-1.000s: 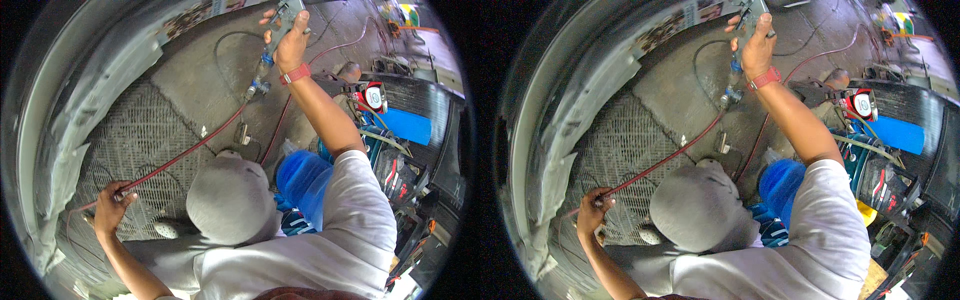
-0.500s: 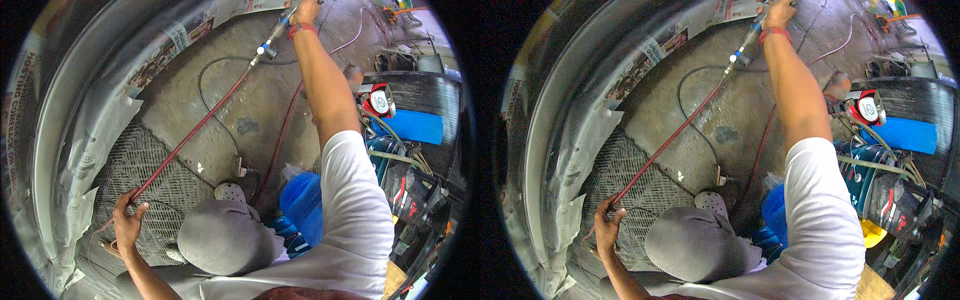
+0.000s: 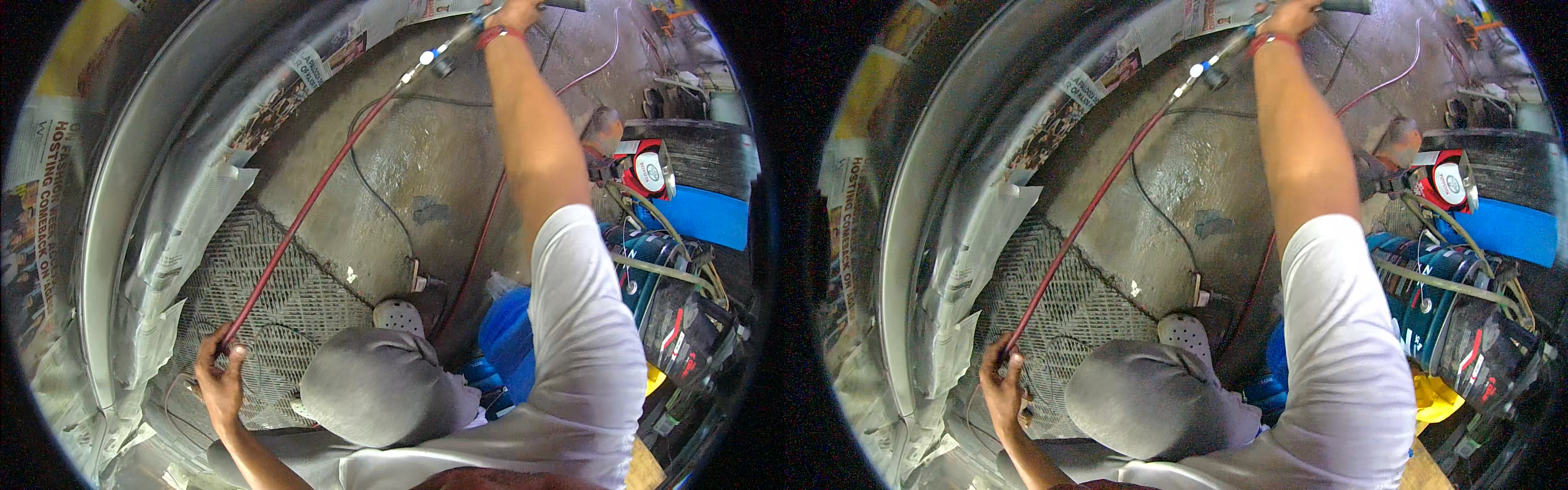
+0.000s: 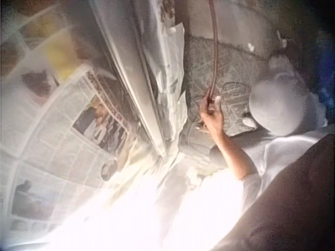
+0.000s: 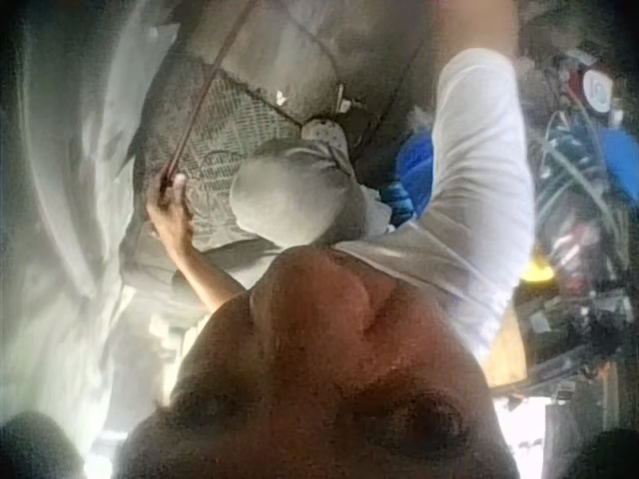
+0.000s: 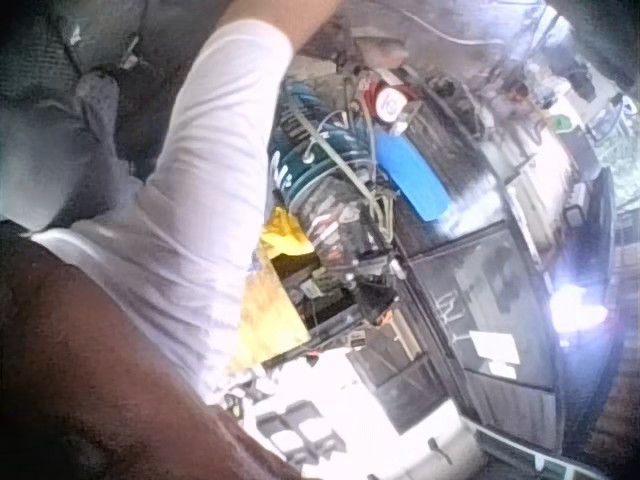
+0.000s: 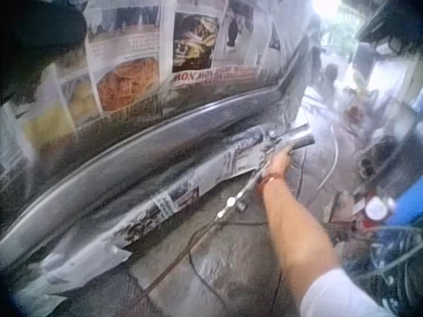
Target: The person uses a heat gun to warm the car's side panel and then applies a substance with a spray gun. The person alternates between heating and spraying the panel while moving around the vehicle.
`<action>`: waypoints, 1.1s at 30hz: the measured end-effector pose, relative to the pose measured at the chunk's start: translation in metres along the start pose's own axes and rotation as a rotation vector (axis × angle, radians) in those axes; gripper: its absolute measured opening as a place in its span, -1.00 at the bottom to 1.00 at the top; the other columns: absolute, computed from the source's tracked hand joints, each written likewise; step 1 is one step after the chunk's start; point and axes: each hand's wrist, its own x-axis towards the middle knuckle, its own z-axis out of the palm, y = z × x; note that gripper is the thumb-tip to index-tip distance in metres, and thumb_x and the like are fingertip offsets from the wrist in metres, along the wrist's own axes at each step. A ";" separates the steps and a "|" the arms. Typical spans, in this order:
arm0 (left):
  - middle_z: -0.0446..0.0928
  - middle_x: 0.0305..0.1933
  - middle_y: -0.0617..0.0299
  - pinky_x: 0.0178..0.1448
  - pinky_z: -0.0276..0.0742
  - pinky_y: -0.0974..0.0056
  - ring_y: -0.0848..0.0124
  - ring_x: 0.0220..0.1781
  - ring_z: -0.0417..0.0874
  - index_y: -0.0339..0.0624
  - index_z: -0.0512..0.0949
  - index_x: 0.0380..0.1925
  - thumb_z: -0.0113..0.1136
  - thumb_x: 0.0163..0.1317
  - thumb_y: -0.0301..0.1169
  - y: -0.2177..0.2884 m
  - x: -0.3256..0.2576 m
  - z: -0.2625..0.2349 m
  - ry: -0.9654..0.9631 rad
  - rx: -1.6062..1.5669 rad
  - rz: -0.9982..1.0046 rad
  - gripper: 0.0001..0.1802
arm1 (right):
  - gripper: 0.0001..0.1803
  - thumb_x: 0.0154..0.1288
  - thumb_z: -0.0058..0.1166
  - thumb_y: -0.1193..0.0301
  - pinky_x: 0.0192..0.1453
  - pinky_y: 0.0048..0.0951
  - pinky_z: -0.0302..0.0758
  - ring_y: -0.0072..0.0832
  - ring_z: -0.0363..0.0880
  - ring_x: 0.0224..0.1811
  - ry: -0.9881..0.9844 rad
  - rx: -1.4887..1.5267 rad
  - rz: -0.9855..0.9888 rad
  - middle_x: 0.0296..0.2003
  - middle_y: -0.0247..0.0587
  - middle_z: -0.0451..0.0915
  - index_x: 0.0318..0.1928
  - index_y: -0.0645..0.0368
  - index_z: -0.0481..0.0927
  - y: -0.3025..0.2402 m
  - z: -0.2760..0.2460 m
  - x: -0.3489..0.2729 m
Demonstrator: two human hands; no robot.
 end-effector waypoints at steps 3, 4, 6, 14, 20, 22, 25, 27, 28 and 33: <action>0.65 -0.20 0.18 0.01 0.51 0.22 0.40 -0.21 0.59 -0.34 0.68 0.05 0.37 0.39 -0.25 -0.005 -0.011 -0.032 0.025 0.021 -0.196 -0.61 | -0.32 0.55 -0.21 -0.34 -0.61 -0.37 0.39 -0.46 0.43 -0.67 -0.244 0.088 -0.028 -0.54 -0.39 0.49 -0.14 0.02 0.61 0.044 -0.038 -0.041; 0.65 -0.28 0.19 -0.05 0.50 0.22 0.43 -0.26 0.57 -0.34 0.71 -0.02 0.34 0.43 -0.18 -0.050 -0.025 -0.049 0.087 0.108 -0.089 -0.60 | -0.36 0.56 -0.22 -0.33 -0.63 -0.39 0.35 -0.52 0.39 -0.69 -0.252 0.095 0.020 -0.60 -0.46 0.42 -0.23 -0.03 0.56 0.046 -0.027 -0.105; 0.66 -0.31 0.18 -0.06 0.50 0.22 0.42 -0.26 0.58 -0.36 0.72 -0.08 0.34 0.44 -0.16 -0.076 -0.032 -0.071 0.114 0.162 -0.140 -0.60 | -0.19 0.60 -0.42 -0.33 -0.63 -0.40 0.43 -0.32 0.68 -0.44 -0.456 0.143 0.091 -0.38 -0.13 0.64 -0.02 0.21 0.54 0.060 -0.046 -0.162; 0.51 -0.50 0.26 -0.20 0.40 0.28 0.51 -0.37 0.43 -0.44 0.63 -0.40 0.26 0.50 -0.10 -0.154 -0.079 -0.153 0.292 0.209 -0.292 -0.48 | -0.17 0.57 -0.34 -0.36 -0.57 -0.45 0.45 -0.38 0.71 -0.35 -0.774 0.099 0.244 -0.29 -0.14 0.69 0.02 0.23 0.57 0.096 -0.085 -0.401; 0.43 -0.54 0.26 -0.26 0.39 0.30 0.48 -0.42 0.39 -0.41 0.74 -0.30 0.26 0.48 -0.01 -0.198 -0.115 -0.205 0.267 0.426 -0.347 -0.45 | -0.21 0.60 -0.32 -0.30 -0.51 -0.45 0.46 -0.42 0.69 -0.30 -0.982 0.020 0.391 -0.27 -0.17 0.70 -0.02 0.23 0.60 0.116 -0.102 -0.540; 0.45 -0.56 0.22 -0.26 0.41 0.27 0.45 -0.44 0.42 -0.40 0.74 -0.30 0.28 0.46 0.00 -0.201 -0.125 -0.212 0.278 0.469 -0.362 -0.45 | -0.21 0.61 -0.33 -0.29 -0.47 -0.45 0.46 -0.44 0.67 -0.25 -1.082 0.005 0.412 -0.22 -0.18 0.69 -0.01 0.24 0.60 0.120 -0.109 -0.575; 0.55 -0.54 0.15 -0.23 0.46 0.21 0.41 -0.43 0.49 -0.39 0.74 -0.29 0.29 0.44 0.00 -0.223 -0.144 -0.218 0.326 0.459 -0.404 -0.46 | -0.22 0.61 -0.32 -0.29 -0.44 -0.47 0.46 -0.46 0.65 -0.22 -1.196 -0.021 0.406 -0.19 -0.18 0.68 -0.01 0.23 0.60 0.131 -0.117 -0.625; 0.61 -0.50 0.01 -0.12 0.51 0.16 0.26 -0.44 0.54 -0.40 0.73 -0.30 0.31 0.42 0.00 -0.239 -0.158 -0.220 0.325 0.448 -0.393 -0.45 | -0.19 0.58 -0.33 -0.33 -0.40 -0.47 0.47 -0.46 0.65 -0.19 -1.251 -0.048 0.420 -0.16 -0.21 0.66 0.07 0.22 0.56 0.137 -0.123 -0.659; 0.60 -0.50 -0.01 -0.10 0.52 0.16 0.23 -0.45 0.54 -0.41 0.73 -0.31 0.31 0.41 0.00 -0.247 -0.167 -0.221 0.316 0.464 -0.385 -0.45 | -0.15 0.57 -0.37 -0.36 -0.40 -0.46 0.48 -0.45 0.66 -0.19 -1.285 -0.084 0.393 -0.16 -0.19 0.66 0.12 0.23 0.55 0.141 -0.125 -0.677; 0.48 -0.62 0.00 -0.06 0.50 0.10 0.15 -0.52 0.48 -0.49 0.66 -0.39 0.36 0.37 -0.01 -0.259 -0.183 -0.230 0.343 0.454 -0.339 -0.41 | -0.13 0.56 -0.37 -0.37 -0.38 -0.46 0.52 -0.45 0.67 -0.16 -1.444 -0.112 0.406 -0.13 -0.18 0.67 0.21 0.23 0.52 0.163 -0.131 -0.737</action>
